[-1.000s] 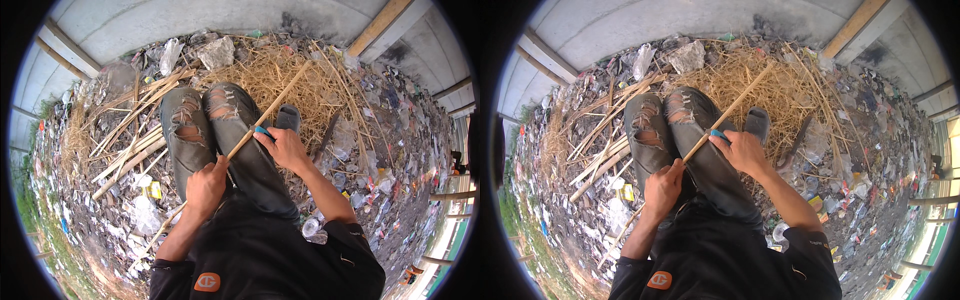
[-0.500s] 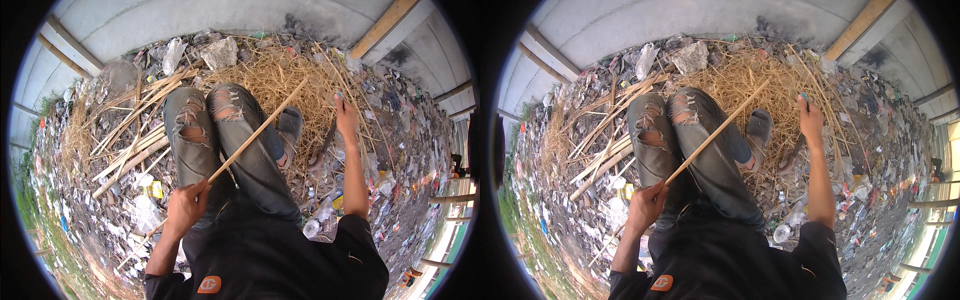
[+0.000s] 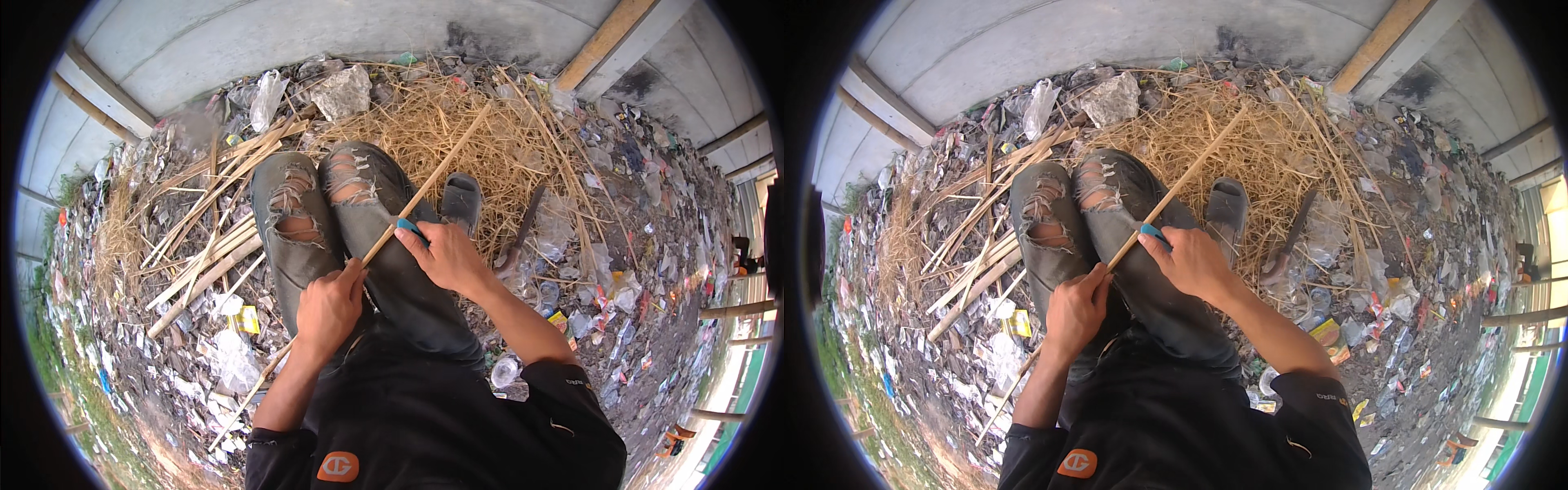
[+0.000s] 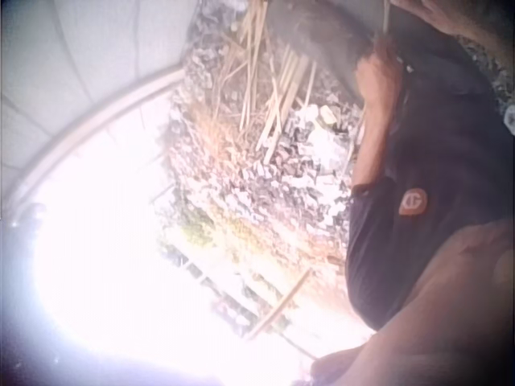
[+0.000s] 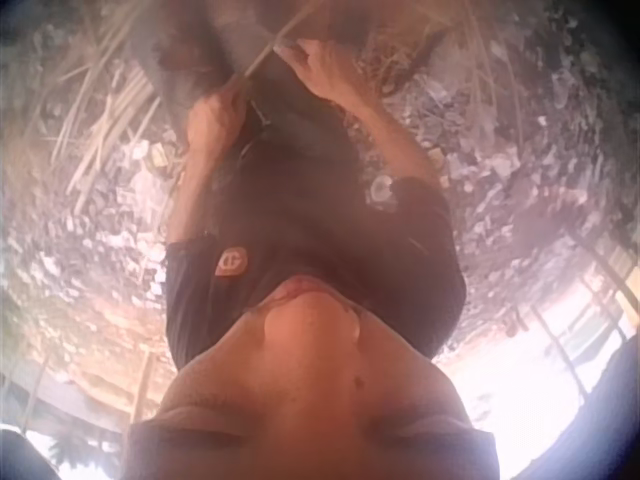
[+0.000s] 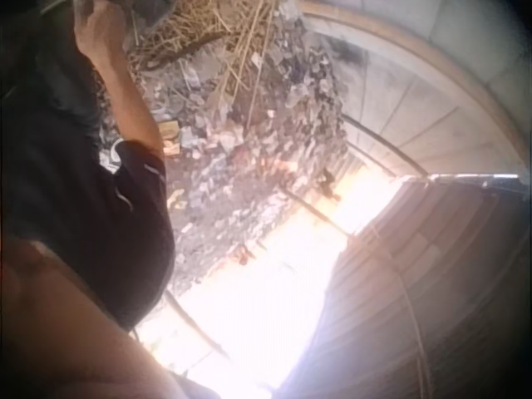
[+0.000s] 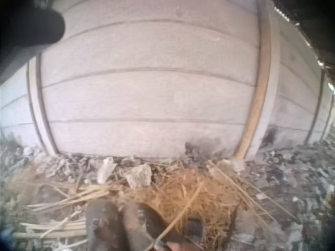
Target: The person sits on the ground and uses a small knife to shave the surface of a long, thin bamboo stick. They hold the stick with their left hand and scrape along its length with the knife in their right hand, creating thin shavings that fall onto the ground.
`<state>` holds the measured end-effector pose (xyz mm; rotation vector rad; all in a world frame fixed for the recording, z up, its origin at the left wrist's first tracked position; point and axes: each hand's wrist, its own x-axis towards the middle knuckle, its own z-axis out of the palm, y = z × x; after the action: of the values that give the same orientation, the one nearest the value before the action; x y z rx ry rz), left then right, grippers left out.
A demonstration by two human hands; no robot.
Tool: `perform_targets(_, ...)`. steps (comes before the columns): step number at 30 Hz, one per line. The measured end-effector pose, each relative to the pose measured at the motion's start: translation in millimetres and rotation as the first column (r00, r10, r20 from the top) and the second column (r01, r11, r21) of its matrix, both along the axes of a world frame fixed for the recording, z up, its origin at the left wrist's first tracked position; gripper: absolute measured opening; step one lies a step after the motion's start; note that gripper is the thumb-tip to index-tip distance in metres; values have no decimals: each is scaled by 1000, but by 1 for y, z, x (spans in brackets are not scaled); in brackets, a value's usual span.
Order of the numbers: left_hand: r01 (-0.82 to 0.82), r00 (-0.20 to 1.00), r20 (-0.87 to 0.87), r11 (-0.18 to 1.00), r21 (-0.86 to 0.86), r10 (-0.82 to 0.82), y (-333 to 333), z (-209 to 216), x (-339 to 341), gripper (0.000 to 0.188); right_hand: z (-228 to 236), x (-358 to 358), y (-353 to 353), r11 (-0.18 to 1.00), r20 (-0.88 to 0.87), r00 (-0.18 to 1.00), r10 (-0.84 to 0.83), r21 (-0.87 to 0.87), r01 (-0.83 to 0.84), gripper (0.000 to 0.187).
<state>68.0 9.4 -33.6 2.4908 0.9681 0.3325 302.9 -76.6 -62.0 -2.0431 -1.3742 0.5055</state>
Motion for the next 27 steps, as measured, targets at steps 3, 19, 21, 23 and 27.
perform_targets(3, -4, 999, -42, 999, 51, 6, -6, 7, -14, 23, -10, 37, 7, 997, -13, 999, -40, -71, 39, 66)
perform_targets(19, 11, 999, -44, 990, 142, -5, -6, 2, -19, 24, 16, -7, -1, 993, 54, 993, 103, -70, -99, 63)
perform_targets(21, 31, 997, -76, 990, 141, -20, -6, 10, -28, 24, 1, 13, 2, 999, 79, 997, -4, -42, 8, 62)
perform_targets(23, 49, 995, -96, 989, 137, -36, -7, 17, -43, 24, -25, 66, 8, 993, 56, 991, -120, 14, 120, 62)
perform_targets(27, 60, 993, -113, 992, 112, -47, -12, 25, -67, 22, -31, 95, 15, 975, 155, 963, -220, 2, 223, 65)
